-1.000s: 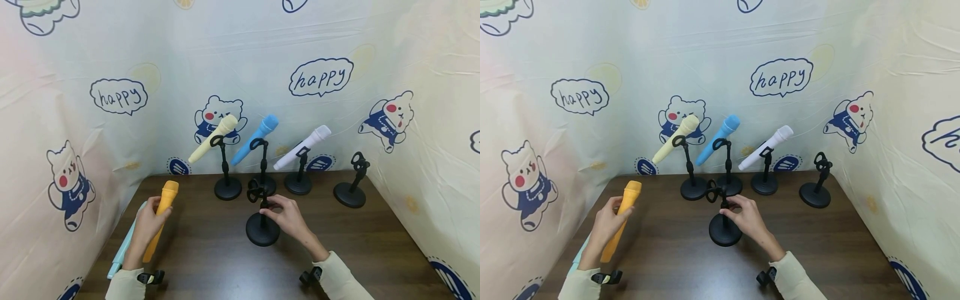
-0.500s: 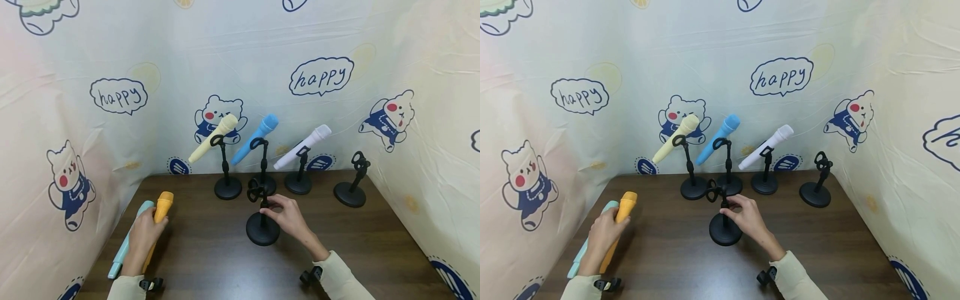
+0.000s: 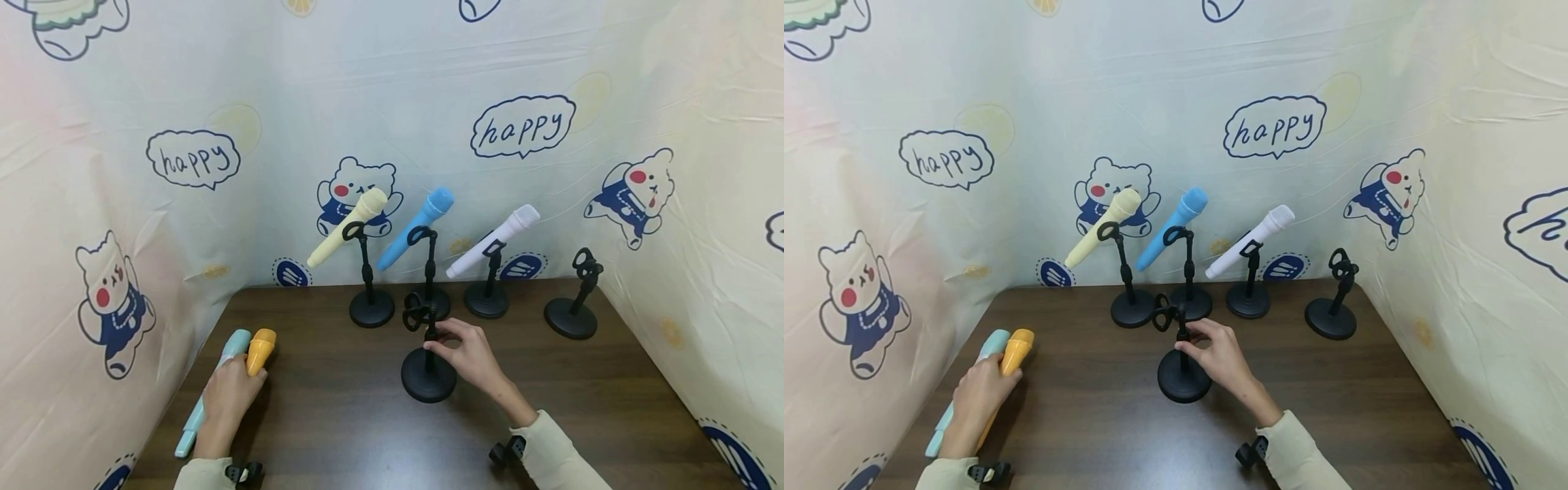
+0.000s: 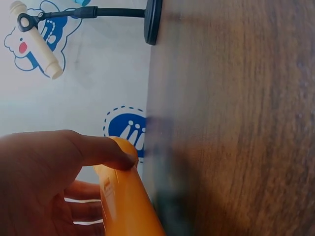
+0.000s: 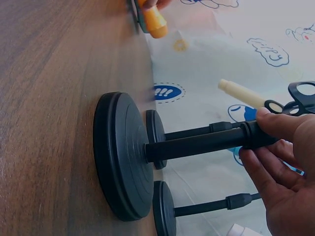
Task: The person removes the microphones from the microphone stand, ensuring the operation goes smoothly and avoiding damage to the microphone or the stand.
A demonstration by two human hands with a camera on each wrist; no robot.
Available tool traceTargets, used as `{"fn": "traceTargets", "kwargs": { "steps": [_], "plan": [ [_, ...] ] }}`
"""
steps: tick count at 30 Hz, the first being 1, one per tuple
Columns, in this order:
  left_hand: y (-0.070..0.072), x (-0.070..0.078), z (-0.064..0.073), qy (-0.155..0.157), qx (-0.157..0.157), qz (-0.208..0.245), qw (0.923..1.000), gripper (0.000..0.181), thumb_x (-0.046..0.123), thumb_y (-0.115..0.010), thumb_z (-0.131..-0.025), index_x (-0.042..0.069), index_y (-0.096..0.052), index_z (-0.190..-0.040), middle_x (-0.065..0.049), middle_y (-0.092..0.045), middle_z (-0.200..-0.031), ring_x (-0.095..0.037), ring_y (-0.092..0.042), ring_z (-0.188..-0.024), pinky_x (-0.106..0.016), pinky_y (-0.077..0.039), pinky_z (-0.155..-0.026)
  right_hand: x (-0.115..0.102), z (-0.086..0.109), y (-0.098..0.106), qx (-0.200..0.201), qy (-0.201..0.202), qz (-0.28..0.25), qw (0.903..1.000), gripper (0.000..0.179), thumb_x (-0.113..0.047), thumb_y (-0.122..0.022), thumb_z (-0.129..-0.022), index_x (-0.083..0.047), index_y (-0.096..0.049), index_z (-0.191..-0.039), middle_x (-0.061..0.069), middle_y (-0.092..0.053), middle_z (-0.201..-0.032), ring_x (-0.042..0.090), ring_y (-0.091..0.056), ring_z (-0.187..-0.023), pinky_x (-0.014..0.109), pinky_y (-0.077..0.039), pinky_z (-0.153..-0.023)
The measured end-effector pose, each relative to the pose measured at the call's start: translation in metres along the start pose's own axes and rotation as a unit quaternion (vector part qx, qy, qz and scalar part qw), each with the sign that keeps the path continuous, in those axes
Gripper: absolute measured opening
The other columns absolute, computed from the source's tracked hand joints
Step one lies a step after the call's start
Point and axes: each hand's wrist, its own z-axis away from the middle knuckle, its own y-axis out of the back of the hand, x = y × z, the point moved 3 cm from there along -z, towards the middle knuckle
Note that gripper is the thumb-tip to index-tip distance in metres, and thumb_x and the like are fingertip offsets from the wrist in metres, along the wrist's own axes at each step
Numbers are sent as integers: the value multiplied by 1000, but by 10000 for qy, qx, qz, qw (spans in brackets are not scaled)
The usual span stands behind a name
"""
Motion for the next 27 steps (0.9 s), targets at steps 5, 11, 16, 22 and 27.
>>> {"fn": "traceTargets", "kwargs": {
  "steps": [5,11,16,22,27],
  "plan": [
    [-2,-3,0,68,-22,-63,10000,33,19,-75,-89,-10,-61,-100,-19,-59,-74,-33,-54,-62,-51,-45,-54,0,0,0,26,1,46,10000,24,-13,-89,-87,-8,-79,-109,4,-80,-106,18,-79,-89,30,-66,-79],
    [-6,-8,0,43,1,-132,9999,33,18,-73,-91,-11,-61,-100,-24,-63,-77,-37,-58,-63,-56,-48,-55,1,1,0,26,-5,51,10000,25,-13,-89,-87,-8,-79,-109,4,-80,-106,17,-79,-89,26,-65,-79],
    [-9,-10,-1,39,120,-163,9998,30,16,-71,-91,-11,-62,-98,-26,-63,-78,-41,-60,-64,-58,-47,-54,0,1,0,40,50,50,10000,25,-12,-89,-87,-7,-79,-109,5,-79,-105,18,-79,-89,27,-65,-80],
    [-9,-9,-1,45,330,-173,9993,29,14,-71,-90,-12,-61,-97,-29,-63,-81,-45,-61,-66,-62,-47,-55,0,1,-1,57,65,94,9999,25,-12,-89,-87,-7,-79,-109,5,-79,-105,17,-78,-89,27,-65,-80],
    [-9,-7,2,20,514,-195,9985,28,12,-71,-90,-12,-60,-97,-31,-62,-82,-48,-62,-67,-64,-47,-53,-1,1,0,46,41,87,9999,25,-13,-89,-87,-8,-79,-109,4,-79,-106,17,-78,-90,27,-65,-81]
  ]
}}
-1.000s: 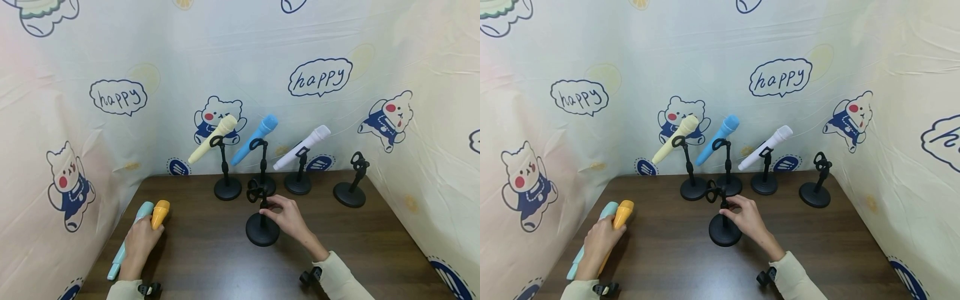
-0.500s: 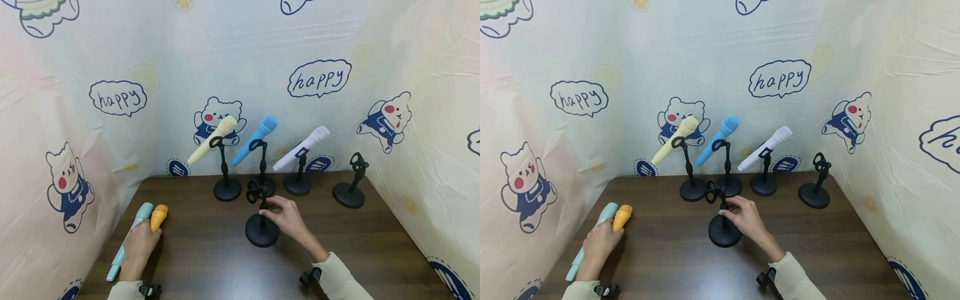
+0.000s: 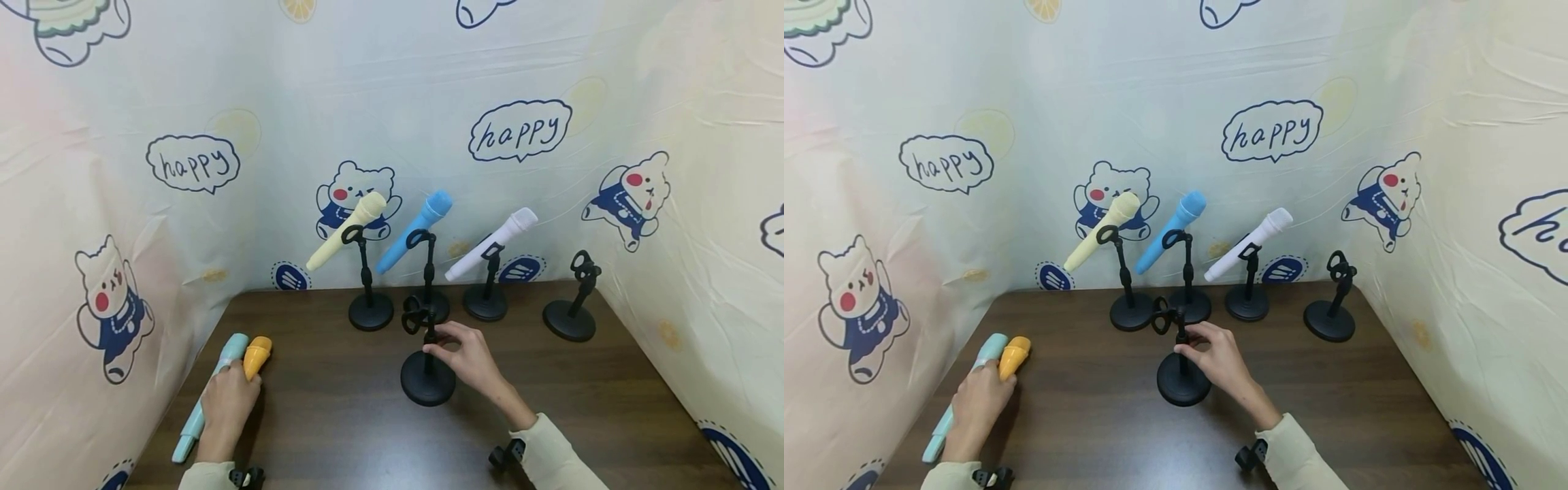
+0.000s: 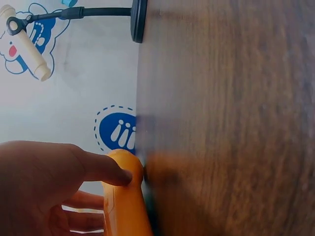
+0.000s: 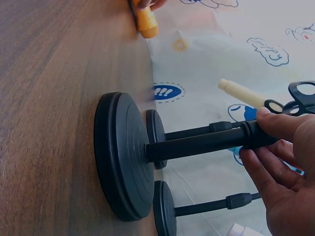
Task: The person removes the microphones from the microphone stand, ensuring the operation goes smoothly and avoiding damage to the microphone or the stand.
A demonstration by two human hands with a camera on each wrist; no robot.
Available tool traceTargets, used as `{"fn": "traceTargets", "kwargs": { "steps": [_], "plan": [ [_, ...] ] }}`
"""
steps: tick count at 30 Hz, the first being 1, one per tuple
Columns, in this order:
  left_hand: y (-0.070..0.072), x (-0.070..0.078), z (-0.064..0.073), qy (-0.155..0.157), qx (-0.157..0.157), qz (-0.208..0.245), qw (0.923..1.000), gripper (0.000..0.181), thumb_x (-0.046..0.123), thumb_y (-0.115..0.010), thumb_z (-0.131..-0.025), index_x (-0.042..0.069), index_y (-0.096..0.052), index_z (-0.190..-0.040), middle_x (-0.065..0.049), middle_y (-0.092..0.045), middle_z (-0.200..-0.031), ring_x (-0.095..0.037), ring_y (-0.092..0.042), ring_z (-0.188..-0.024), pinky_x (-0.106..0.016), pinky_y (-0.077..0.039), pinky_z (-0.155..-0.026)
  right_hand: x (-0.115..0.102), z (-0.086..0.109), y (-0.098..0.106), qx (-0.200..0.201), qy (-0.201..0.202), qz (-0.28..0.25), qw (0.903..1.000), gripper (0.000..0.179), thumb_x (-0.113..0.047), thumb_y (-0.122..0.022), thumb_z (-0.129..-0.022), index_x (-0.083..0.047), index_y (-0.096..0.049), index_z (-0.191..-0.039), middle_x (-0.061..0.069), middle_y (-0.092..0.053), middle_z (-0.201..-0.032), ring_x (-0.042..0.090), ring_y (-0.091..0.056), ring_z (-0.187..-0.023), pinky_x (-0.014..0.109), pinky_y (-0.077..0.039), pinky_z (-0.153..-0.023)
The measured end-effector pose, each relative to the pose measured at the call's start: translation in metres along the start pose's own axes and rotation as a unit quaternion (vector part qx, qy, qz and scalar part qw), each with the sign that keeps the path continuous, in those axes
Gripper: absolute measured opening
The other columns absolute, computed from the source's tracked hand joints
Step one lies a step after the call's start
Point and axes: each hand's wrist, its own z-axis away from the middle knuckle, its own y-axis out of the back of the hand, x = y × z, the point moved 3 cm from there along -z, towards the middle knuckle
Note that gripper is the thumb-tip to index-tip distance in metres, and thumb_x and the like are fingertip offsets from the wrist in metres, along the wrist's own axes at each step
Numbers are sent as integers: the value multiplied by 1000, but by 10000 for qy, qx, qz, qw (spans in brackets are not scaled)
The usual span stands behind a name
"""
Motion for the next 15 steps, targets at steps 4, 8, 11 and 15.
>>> {"fn": "traceTargets", "kwargs": {
  "steps": [4,8,11,15],
  "plan": [
    [0,1,0,-46,141,51,9999,27,11,-71,-89,-13,-60,-97,-32,-61,-85,-49,-61,-69,-65,-47,-52,1,0,0,13,23,-23,10000,23,-15,-88,-88,-10,-80,-109,3,-79,-106,18,-79,-91,26,-65,-81],
    [-1,0,-1,-93,266,96,9996,26,9,-71,-87,-13,-59,-95,-33,-59,-85,-50,-60,-69,-65,-47,-52,2,-1,0,30,60,-48,10000,23,-16,-88,-89,-11,-80,-109,2,-80,-105,18,-79,-92,27,-65,-81],
    [-1,0,0,-83,282,109,9995,26,8,-71,-87,-13,-59,-95,-33,-59,-85,-51,-60,-70,-65,-47,-53,2,0,0,29,70,-60,10000,23,-15,-88,-88,-11,-80,-109,2,-80,-105,19,-79,-92,27,-65,-81],
    [1,2,1,-87,319,116,9994,25,7,-71,-86,-13,-59,-95,-34,-59,-88,-53,-60,-74,-66,-47,-54,2,0,0,29,83,-62,9999,23,-15,-88,-88,-10,-80,-109,3,-80,-106,19,-79,-92,27,-65,-81]
  ]
}}
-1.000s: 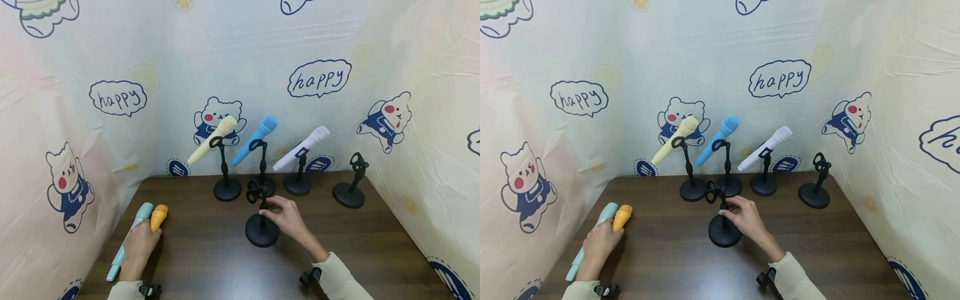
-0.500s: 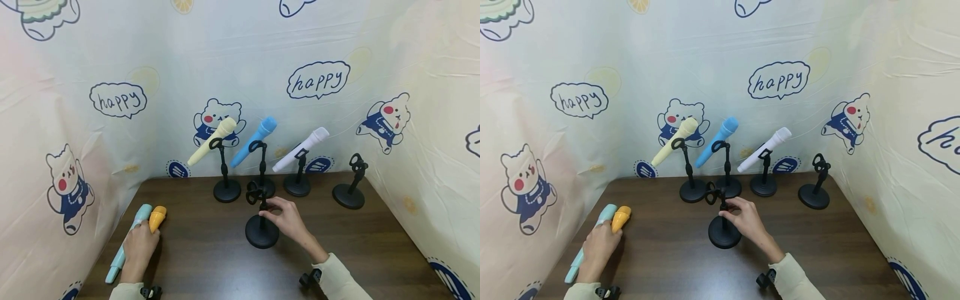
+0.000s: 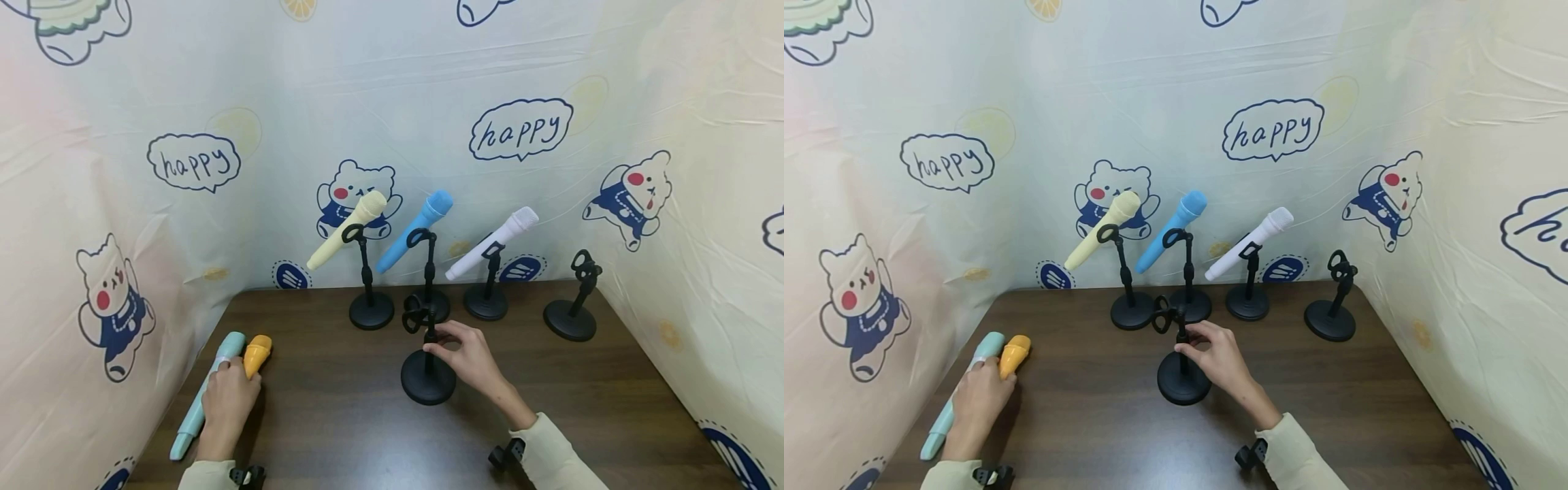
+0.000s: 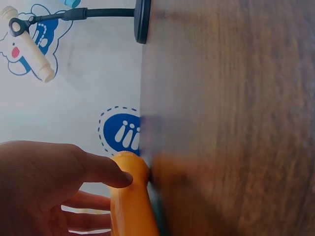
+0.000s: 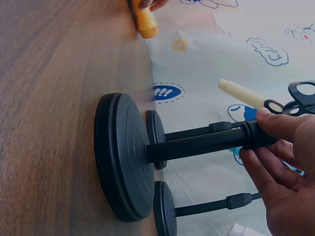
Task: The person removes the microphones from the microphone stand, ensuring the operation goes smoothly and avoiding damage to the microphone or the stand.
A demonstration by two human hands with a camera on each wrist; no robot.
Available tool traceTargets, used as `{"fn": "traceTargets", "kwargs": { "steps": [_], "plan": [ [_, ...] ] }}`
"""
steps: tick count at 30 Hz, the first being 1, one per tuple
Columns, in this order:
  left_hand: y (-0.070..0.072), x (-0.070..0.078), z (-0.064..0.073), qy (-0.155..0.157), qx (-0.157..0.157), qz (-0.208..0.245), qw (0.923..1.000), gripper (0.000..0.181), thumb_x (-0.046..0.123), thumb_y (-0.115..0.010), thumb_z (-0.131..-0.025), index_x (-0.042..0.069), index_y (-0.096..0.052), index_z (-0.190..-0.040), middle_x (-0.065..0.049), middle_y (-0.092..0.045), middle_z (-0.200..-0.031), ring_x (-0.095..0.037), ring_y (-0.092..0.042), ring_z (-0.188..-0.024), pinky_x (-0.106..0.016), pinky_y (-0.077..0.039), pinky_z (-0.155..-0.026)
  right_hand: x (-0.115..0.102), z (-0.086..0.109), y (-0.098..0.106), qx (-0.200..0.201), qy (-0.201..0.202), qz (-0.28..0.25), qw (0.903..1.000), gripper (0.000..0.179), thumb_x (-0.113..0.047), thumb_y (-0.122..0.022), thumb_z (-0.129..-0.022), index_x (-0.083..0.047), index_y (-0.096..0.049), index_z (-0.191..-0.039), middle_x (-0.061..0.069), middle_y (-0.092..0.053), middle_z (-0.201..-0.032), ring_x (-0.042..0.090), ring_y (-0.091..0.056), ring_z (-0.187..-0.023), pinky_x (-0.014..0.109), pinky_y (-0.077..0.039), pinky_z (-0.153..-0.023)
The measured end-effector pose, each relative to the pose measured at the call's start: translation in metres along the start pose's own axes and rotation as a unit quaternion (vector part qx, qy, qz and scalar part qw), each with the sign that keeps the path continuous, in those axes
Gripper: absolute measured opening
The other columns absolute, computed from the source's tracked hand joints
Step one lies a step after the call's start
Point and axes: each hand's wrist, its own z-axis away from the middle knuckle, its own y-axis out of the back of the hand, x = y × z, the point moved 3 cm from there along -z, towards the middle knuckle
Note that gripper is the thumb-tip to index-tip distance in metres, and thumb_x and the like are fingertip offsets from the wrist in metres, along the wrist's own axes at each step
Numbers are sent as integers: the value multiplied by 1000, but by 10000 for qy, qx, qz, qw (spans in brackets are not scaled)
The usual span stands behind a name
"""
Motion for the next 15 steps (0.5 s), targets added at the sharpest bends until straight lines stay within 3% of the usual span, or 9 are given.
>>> {"fn": "traceTargets", "kwargs": {
  "steps": [7,12,15],
  "plan": [
    [8,16,-1,-230,220,-4,9995,30,8,-73,-88,-15,-63,-103,-36,-62,-96,-57,-59,-87,-71,-50,-61,0,0,0,12,3,-2,10000,23,-15,-88,-88,-10,-80,-109,2,-80,-105,18,-79,-91,27,-65,-80],
    [14,36,-3,-526,389,93,9978,30,8,-74,-90,-16,-66,-107,-34,-64,-94,-56,-62,-86,-70,-52,-66,0,0,0,-1,0,-12,10000,24,-15,-88,-88,-10,-80,-110,3,-80,-105,19,-79,-92,27,-65,-80],
    [15,51,-5,-581,321,174,9976,31,9,-73,-91,-15,-68,-110,-34,-66,-99,-56,-64,-89,-70,-54,-70,0,0,0,-8,-31,-3,10000,24,-16,-88,-89,-10,-80,-110,2,-80,-106,19,-79,-93,27,-65,-81]
  ]
}}
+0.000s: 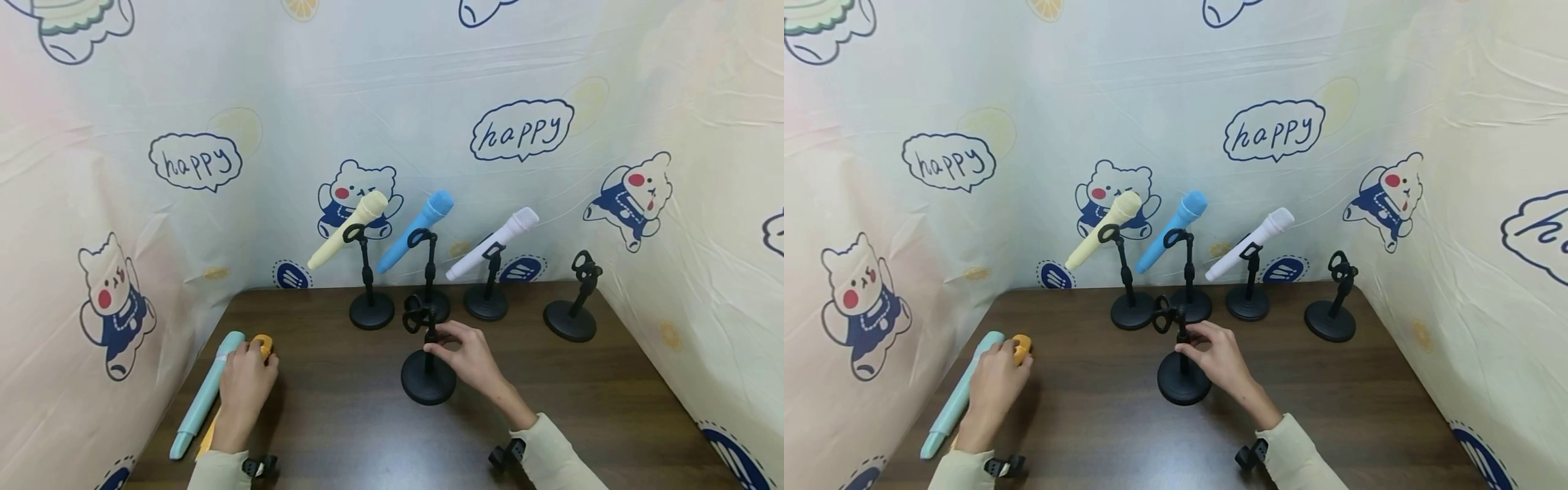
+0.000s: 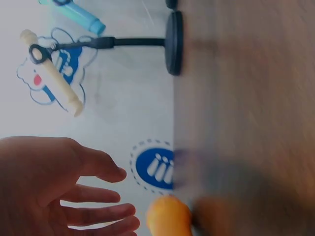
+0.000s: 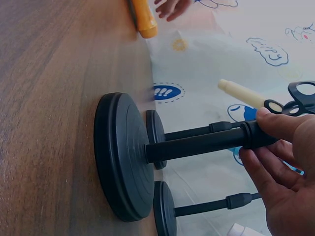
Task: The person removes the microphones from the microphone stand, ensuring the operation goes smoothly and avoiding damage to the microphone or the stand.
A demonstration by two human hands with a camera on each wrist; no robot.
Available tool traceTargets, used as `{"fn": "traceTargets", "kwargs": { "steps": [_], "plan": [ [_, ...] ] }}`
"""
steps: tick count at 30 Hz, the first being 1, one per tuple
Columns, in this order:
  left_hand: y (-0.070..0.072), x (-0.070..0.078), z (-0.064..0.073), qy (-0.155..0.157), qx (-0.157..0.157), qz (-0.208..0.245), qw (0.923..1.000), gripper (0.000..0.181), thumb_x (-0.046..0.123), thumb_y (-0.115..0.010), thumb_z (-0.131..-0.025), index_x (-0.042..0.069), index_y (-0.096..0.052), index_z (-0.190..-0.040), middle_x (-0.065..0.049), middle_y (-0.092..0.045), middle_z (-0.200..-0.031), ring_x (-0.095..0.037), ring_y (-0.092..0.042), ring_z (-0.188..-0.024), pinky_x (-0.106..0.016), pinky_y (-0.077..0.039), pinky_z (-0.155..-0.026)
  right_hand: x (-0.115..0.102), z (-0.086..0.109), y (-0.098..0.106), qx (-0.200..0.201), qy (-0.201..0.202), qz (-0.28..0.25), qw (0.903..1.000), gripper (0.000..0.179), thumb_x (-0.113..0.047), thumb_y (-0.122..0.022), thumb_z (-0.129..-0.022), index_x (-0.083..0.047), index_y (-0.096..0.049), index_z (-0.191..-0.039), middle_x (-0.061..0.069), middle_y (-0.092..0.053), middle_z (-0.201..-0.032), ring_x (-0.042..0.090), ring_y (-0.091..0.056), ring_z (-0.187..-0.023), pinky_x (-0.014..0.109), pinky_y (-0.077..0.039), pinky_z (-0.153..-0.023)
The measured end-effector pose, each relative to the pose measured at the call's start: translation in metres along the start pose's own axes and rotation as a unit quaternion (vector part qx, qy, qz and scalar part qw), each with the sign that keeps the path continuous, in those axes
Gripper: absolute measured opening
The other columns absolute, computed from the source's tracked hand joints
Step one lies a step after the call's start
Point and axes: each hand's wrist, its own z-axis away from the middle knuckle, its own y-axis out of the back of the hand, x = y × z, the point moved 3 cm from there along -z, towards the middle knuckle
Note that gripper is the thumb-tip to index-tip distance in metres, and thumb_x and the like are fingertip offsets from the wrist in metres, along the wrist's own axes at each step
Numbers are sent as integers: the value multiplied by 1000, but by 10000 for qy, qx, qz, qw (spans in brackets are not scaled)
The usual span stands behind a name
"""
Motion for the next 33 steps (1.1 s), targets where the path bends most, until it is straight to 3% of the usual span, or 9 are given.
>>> {"fn": "traceTargets", "kwargs": {
  "steps": [7,14,19,24,28,30,33],
  "plan": [
    [-5,43,-14,171,-638,376,9971,38,17,-71,-97,-7,-69,-127,-29,-70,-120,-48,-67,-110,-64,-56,-89,1,1,0,10,-60,2,10000,24,-16,-88,-88,-11,-80,-110,1,-80,-105,18,-79,-92,35,-67,-81],
    [-10,95,-23,-296,-904,1120,9892,32,17,-72,-99,0,-72,-127,-18,-73,-118,-35,-71,-107,-56,-60,-90,0,0,0,3,-76,-40,10000,23,-16,-88,-88,-11,-80,-110,1,-80,-106,18,-79,-92,40,-67,-81],
    [-10,132,-24,-614,-979,1827,9764,28,14,-73,-100,4,-73,-126,-11,-73,-118,-28,-72,-107,-50,-62,-91,-1,-1,1,-17,-105,-58,9999,23,-16,-88,-89,-11,-80,-110,2,-80,-106,19,-78,-92,48,-66,-81],
    [-10,164,-21,-964,-1082,2777,9497,26,12,-73,-101,6,-72,-127,-9,-72,-119,-24,-72,-105,-43,-64,-88,0,0,0,-41,-181,-32,9998,24,-16,-87,-89,-11,-79,-111,1,-79,-105,18,-78,-92,46,-66,-82],
    [-11,183,-18,-1152,-1180,3413,9254,29,16,-72,-103,10,-70,-131,-7,-71,-124,-22,-72,-109,-44,-63,-94,-1,1,-1,-73,-249,13,9997,25,-16,-87,-89,-12,-79,-112,1,-79,-106,17,-78,-93,36,-66,-82],
    [-13,191,-17,-1238,-1302,3693,9118,31,17,-70,-105,12,-68,-135,-7,-70,-128,-22,-71,-114,-46,-61,-100,-1,1,-1,-85,-257,61,9996,25,-15,-87,-90,-12,-78,-113,1,-79,-107,17,-78,-94,33,-66,-83],
    [-16,201,-14,-1413,-1587,4113,8864,36,18,-68,-106,13,-63,-141,-9,-67,-136,-25,-68,-123,-51,-56,-109,-2,0,-1,-92,-266,48,9996,26,-13,-87,-90,-10,-78,-114,3,-78,-107,18,-77,-95,38,-66,-86]
  ]
}}
